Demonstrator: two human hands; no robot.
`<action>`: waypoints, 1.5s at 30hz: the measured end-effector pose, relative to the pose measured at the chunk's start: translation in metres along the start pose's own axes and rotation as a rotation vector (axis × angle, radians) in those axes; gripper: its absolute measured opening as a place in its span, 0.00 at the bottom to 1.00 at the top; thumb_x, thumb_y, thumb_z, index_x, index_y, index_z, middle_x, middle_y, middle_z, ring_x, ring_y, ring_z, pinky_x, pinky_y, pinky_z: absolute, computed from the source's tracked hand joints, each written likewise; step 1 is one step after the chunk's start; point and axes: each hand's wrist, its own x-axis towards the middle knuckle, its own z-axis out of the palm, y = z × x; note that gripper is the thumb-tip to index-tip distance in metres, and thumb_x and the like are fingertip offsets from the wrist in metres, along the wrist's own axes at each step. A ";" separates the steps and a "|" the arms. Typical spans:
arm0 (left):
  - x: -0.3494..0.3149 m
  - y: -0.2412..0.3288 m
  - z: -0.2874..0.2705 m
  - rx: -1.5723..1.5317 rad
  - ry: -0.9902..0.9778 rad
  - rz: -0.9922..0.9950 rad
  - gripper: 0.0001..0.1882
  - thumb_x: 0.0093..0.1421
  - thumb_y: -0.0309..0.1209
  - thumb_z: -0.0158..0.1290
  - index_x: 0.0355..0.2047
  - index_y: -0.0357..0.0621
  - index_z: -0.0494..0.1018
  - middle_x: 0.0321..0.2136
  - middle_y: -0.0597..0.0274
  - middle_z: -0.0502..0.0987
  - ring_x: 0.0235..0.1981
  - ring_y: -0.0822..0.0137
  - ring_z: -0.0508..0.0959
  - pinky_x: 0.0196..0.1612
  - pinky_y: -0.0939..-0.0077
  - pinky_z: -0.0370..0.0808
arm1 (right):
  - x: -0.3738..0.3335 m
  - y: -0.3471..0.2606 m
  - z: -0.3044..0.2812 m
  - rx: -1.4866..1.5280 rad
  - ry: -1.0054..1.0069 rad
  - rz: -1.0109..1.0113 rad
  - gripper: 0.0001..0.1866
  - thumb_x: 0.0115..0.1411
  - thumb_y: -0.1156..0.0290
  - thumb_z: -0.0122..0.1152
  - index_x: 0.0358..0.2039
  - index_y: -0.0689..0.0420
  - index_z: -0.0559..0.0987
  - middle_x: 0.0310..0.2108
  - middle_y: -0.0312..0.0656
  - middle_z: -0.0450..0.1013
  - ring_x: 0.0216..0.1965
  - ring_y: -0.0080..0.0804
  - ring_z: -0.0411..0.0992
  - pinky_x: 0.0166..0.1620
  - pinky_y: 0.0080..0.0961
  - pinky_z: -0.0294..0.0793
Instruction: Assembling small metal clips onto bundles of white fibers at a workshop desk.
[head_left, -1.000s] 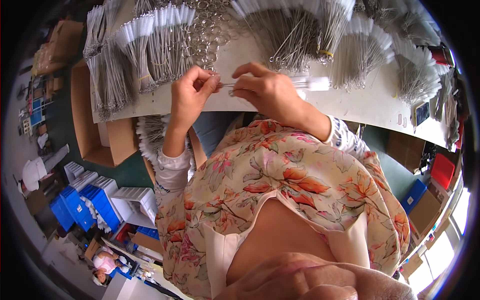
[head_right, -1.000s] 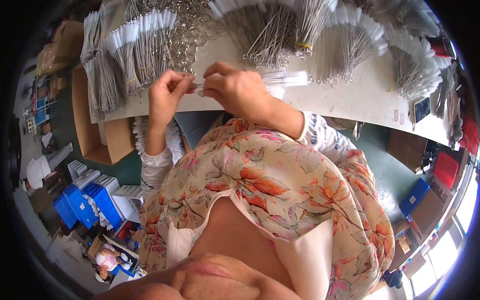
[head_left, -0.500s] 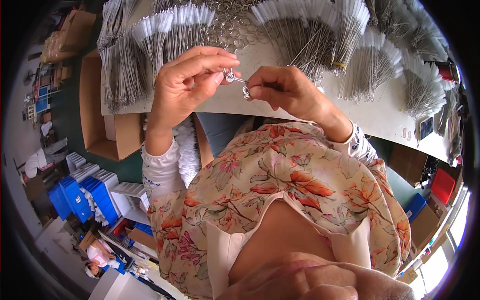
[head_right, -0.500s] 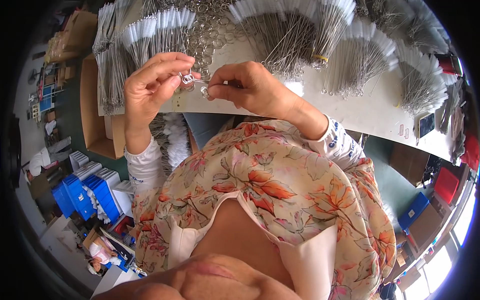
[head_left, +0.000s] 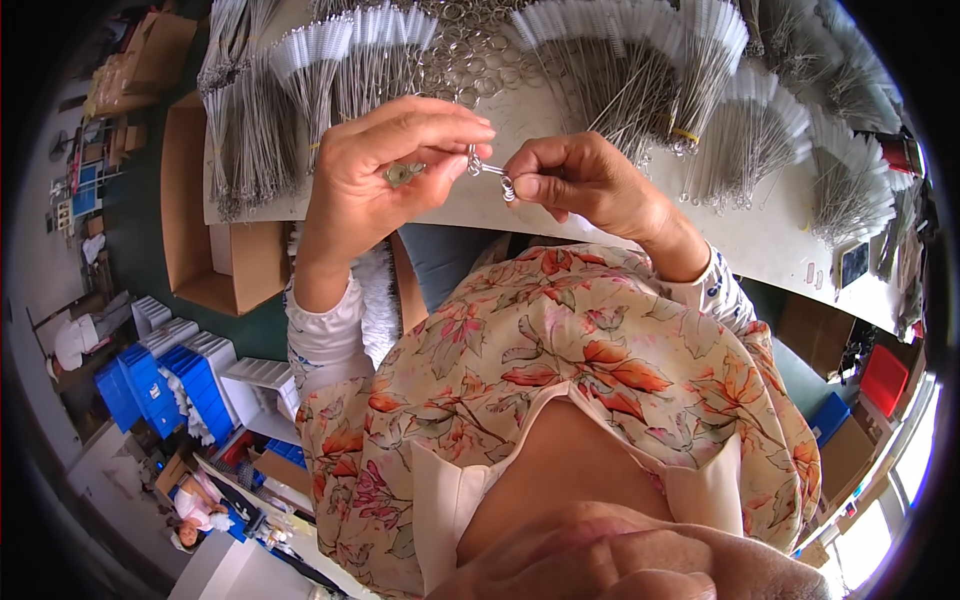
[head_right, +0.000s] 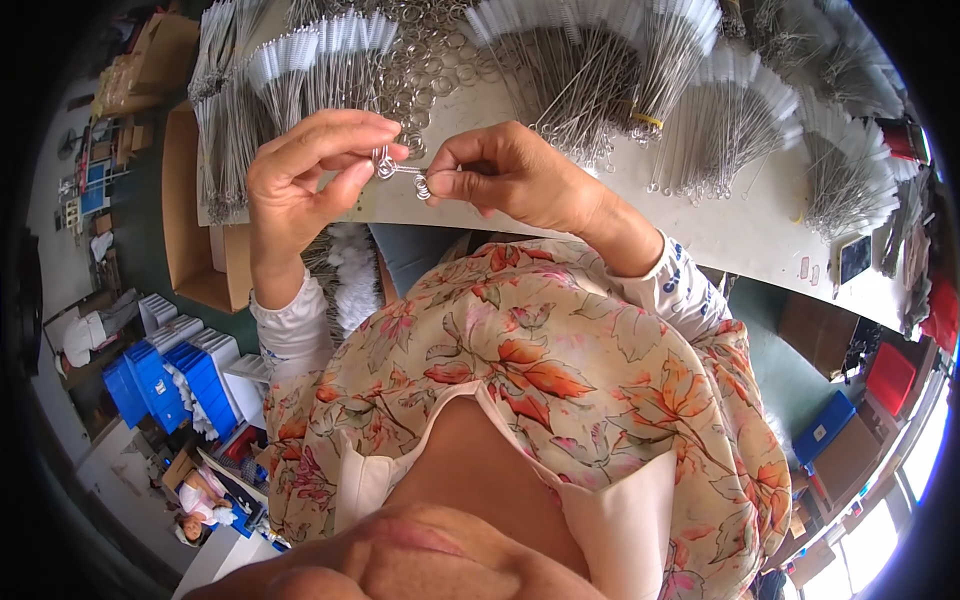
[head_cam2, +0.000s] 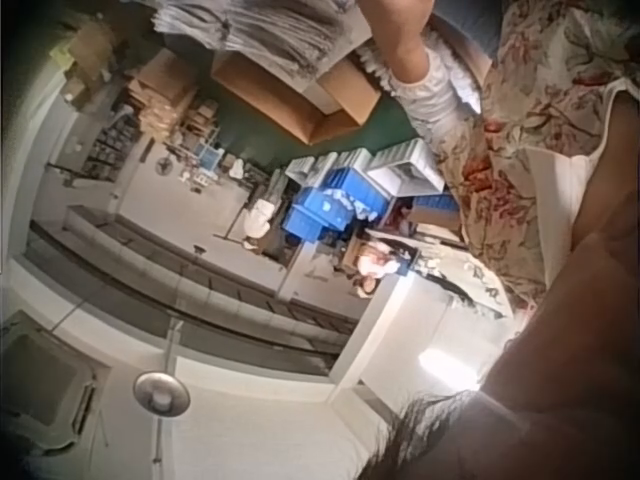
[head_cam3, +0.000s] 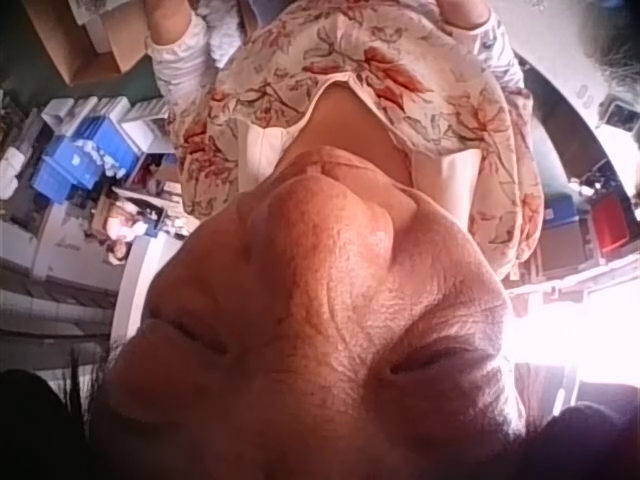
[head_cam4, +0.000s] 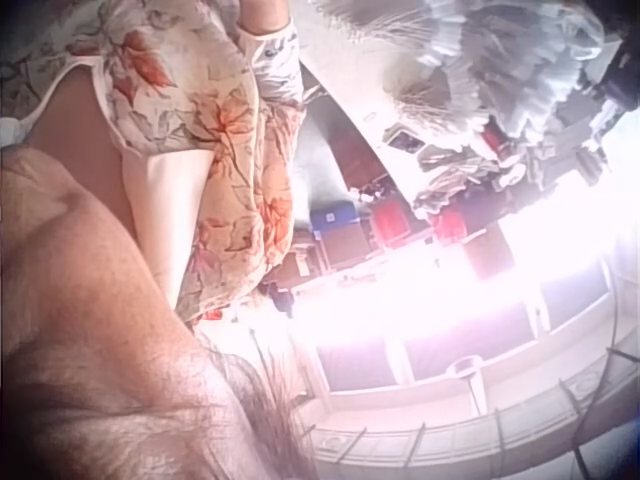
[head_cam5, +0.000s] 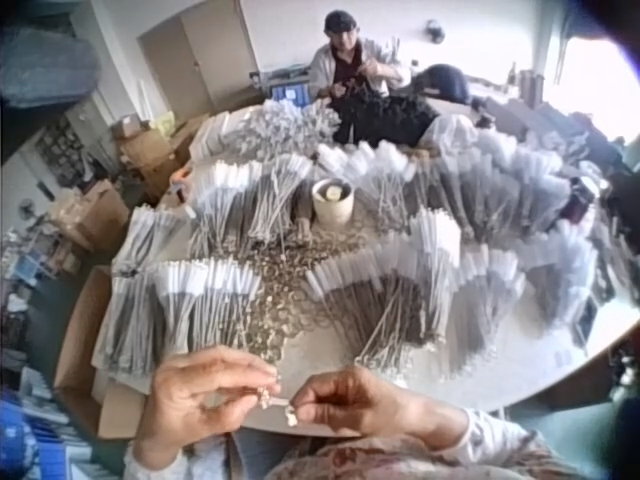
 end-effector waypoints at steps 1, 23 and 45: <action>0.000 -0.001 -0.001 -0.001 -0.002 -0.001 0.13 0.50 0.13 0.49 0.34 0.37 0.76 0.35 0.56 0.75 0.33 0.68 0.79 0.34 0.82 0.79 | 0.000 0.000 0.000 -0.002 0.001 0.001 0.10 0.59 0.67 0.55 0.31 0.61 0.77 0.21 0.30 0.70 0.20 0.15 0.61 0.23 0.14 0.62; -0.004 0.004 0.028 0.074 0.357 0.127 0.15 0.45 0.12 0.55 0.37 0.32 0.74 0.35 0.55 0.77 0.33 0.69 0.79 0.36 0.81 0.78 | 0.008 -0.043 0.014 0.099 0.212 -0.177 0.10 0.57 0.65 0.58 0.31 0.59 0.78 0.21 0.30 0.70 0.21 0.13 0.63 0.23 0.13 0.63; 0.006 0.006 -0.007 0.089 0.161 -0.047 0.05 0.56 0.26 0.54 0.32 0.38 0.74 0.26 0.67 0.73 0.23 0.80 0.71 0.24 0.87 0.70 | 0.018 -0.050 0.002 0.075 0.049 -0.062 0.07 0.56 0.72 0.59 0.35 0.61 0.77 0.22 0.31 0.71 0.20 0.12 0.64 0.23 0.12 0.64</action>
